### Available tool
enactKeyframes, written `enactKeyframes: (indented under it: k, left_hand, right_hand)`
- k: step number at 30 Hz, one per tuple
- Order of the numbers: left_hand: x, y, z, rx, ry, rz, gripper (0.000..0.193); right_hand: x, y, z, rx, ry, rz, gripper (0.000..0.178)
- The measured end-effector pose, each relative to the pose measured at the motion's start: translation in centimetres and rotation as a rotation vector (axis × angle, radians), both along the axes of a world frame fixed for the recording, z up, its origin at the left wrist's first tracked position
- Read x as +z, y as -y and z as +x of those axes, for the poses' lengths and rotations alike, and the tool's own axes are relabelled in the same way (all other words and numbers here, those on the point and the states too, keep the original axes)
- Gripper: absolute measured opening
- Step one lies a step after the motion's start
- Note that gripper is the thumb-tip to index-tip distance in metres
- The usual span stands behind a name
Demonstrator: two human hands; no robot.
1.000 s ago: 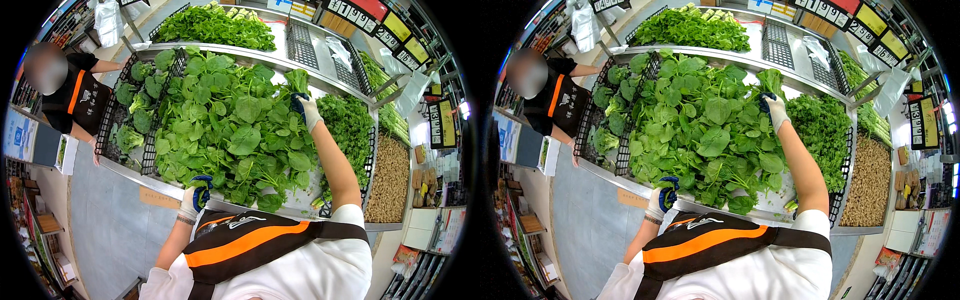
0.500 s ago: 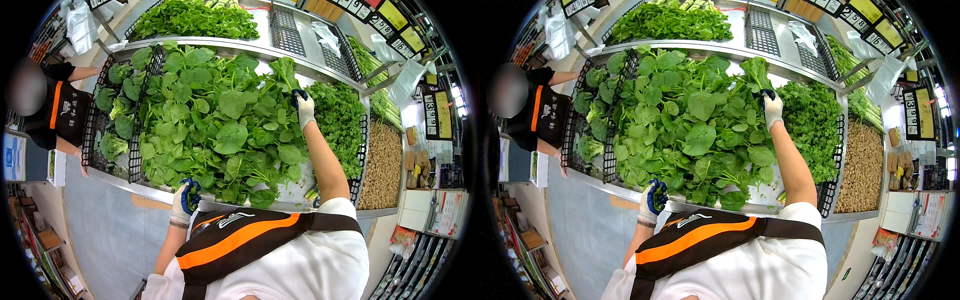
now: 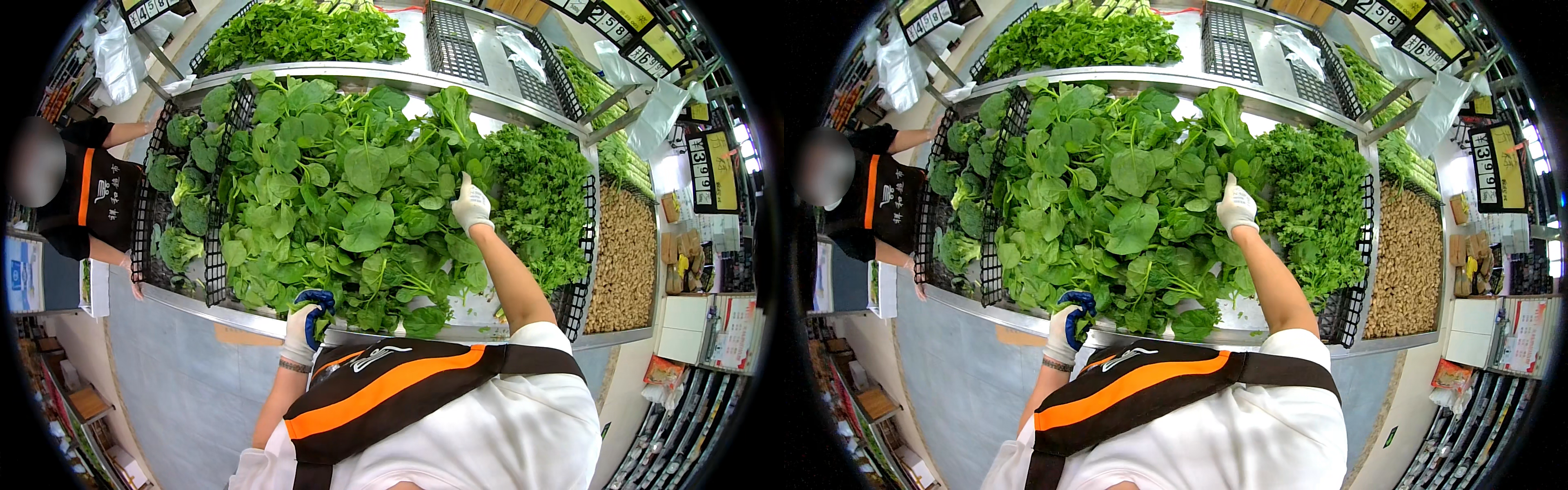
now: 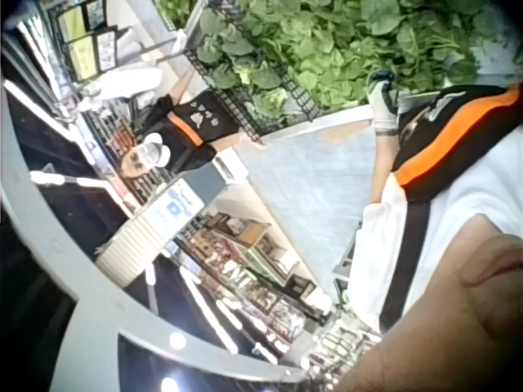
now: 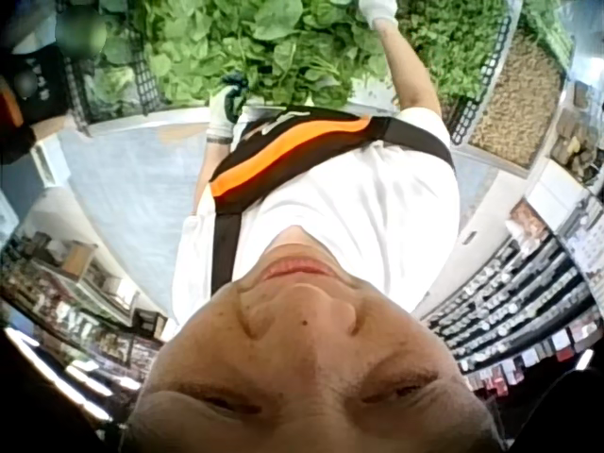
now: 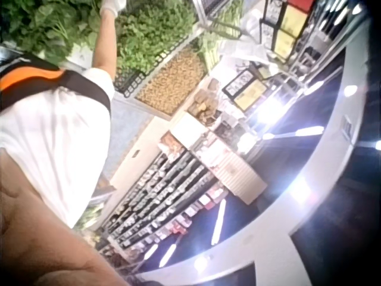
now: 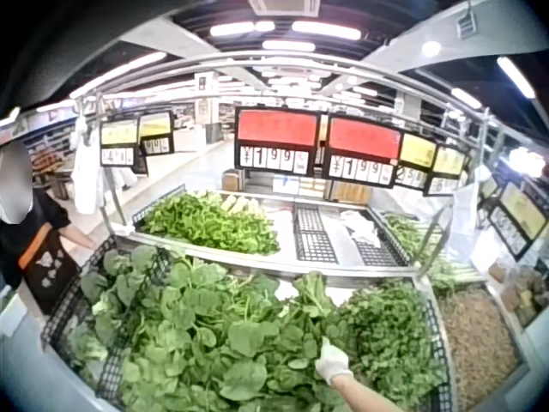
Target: The person uses blue shears to trim the stems of spinach bunches in a supermarket produce display. They repeatedly pick up bunches, cut the ends, and place the trimmed spinach back into the bin.
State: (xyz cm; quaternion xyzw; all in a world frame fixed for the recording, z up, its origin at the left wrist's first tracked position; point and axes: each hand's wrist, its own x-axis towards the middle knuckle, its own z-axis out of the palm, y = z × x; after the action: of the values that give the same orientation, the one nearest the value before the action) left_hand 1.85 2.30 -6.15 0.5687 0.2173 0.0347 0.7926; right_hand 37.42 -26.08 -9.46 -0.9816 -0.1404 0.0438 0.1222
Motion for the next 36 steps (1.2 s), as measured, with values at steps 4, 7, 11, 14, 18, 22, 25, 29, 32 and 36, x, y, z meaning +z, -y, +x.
enactKeyframes:
  k: [4,7,11,14,18,22,25,29,32,36]
  left_hand:
    - [0.0,0.5,-0.5,0.090,-0.041,-0.292,0.021]
    - [-0.9,0.8,-1.3,0.053,-0.083,-0.126,0.018]
    - [-1.1,1.3,-1.5,0.012,0.027,0.078,0.022]
    - [0.3,1.3,-1.3,0.075,-0.067,-0.283,0.029]
    - [0.8,0.7,-2.1,0.088,-0.180,-0.386,0.034]
    - [0.5,-0.2,-2.4,0.086,-0.192,-0.333,0.034]
    - [0.7,-0.2,-0.9,0.098,-0.191,-0.439,0.033]
    - [0.0,-0.3,-0.1,0.123,-0.188,-0.424,0.035]
    - [0.4,-0.5,1.4,0.093,-0.207,-0.410,0.036]
    - [1.0,-1.8,7.6,-0.004,-0.199,-0.307,0.034]
  right_hand:
    - [0.8,0.3,0.5,-0.208,-0.060,0.637,0.068]
    - [2.5,1.0,1.8,-0.144,-0.040,0.959,0.068]
    - [3.5,1.3,-0.4,-0.114,-0.099,0.878,0.048]
    - [-0.8,4.1,-1.5,-0.363,-0.271,1.048,0.029]
    - [-5.2,8.3,-1.7,-0.522,0.025,0.980,0.021]
    - [-6.5,7.5,-0.2,-0.794,-0.482,1.328,0.026]
    - [-8.0,7.2,0.6,-0.934,-0.794,1.651,0.029]
    - [-9.5,5.7,-2.5,-0.691,-0.833,2.043,0.033]
    - [-9.6,5.7,-3.6,-1.028,-0.777,1.970,0.034]
    - [-9.8,4.0,-2.3,-0.852,-0.747,2.189,0.032]
